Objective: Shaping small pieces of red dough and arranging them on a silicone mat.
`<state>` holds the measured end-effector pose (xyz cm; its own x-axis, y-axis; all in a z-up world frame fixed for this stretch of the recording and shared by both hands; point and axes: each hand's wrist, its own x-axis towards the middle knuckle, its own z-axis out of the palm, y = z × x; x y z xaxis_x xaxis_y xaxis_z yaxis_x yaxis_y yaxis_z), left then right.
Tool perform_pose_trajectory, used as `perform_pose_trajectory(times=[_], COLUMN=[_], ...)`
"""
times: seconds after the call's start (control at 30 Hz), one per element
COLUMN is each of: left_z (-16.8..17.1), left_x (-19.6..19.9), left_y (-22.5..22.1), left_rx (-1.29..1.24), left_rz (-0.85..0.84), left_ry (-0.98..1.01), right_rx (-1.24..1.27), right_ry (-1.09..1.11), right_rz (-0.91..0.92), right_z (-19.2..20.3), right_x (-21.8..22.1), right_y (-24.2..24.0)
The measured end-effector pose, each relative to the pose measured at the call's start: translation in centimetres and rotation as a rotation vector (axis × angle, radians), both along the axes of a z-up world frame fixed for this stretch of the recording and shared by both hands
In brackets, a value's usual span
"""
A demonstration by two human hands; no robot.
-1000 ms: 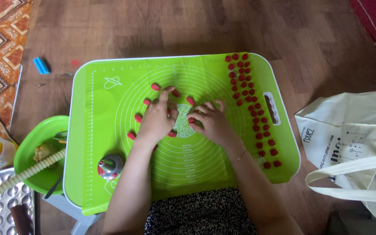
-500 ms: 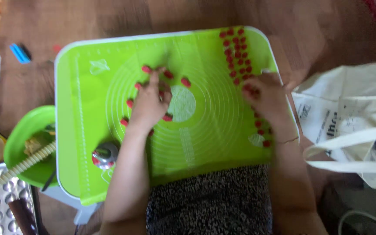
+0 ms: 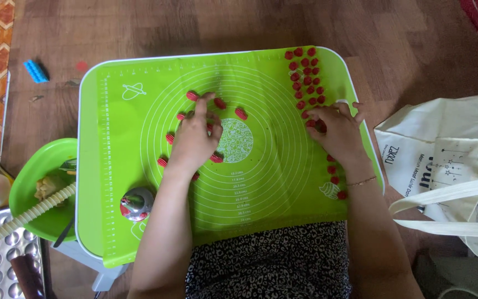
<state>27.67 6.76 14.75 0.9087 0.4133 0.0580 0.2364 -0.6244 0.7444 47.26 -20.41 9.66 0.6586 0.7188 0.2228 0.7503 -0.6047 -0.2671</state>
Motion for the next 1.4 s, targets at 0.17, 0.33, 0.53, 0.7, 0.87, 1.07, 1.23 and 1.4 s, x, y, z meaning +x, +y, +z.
perform_pose_trajectory(times=[0.17,0.33,0.53,0.7,0.87,1.07,1.23,1.4], left_z=[-0.5,-0.3,-0.6,-1.4,-1.3,-2.3,-2.6,-3.1], left_x=[0.3,0.1,0.2,0.5,0.8,1.4,2.3,3.1], left_y=[0.2,0.6,1.0,0.5,0.4,0.0,-0.2,0.0], left_rx=[-0.003,-0.026,-0.082,0.052,0.033,0.071,0.068,0.083], left_rz=[0.004,0.022,0.077,-0.003,-0.035,-0.091,-0.117,-0.127], left_ry=[0.007,-0.006,-0.06,-0.106,0.009,0.05,0.105,0.108], right_rx=[0.007,0.081,0.618,0.124,-0.037,0.012,0.14,0.174], right_ry=[0.04,0.035,0.325,0.113,0.259,0.152,0.206,-0.053], right_rz=[0.0,0.012,-0.054,0.078,-0.01,-0.049,0.044,0.181], right_z=[0.5,0.7,-1.7,-6.6,-1.6,-6.6,-5.9,-9.4], right_x=[-0.2,0.5,-0.2,-2.8,-5.0,-2.7,-2.9,-0.9], right_y=[0.2,-0.8,0.1,6.8,11.8,13.1,12.9,12.6])
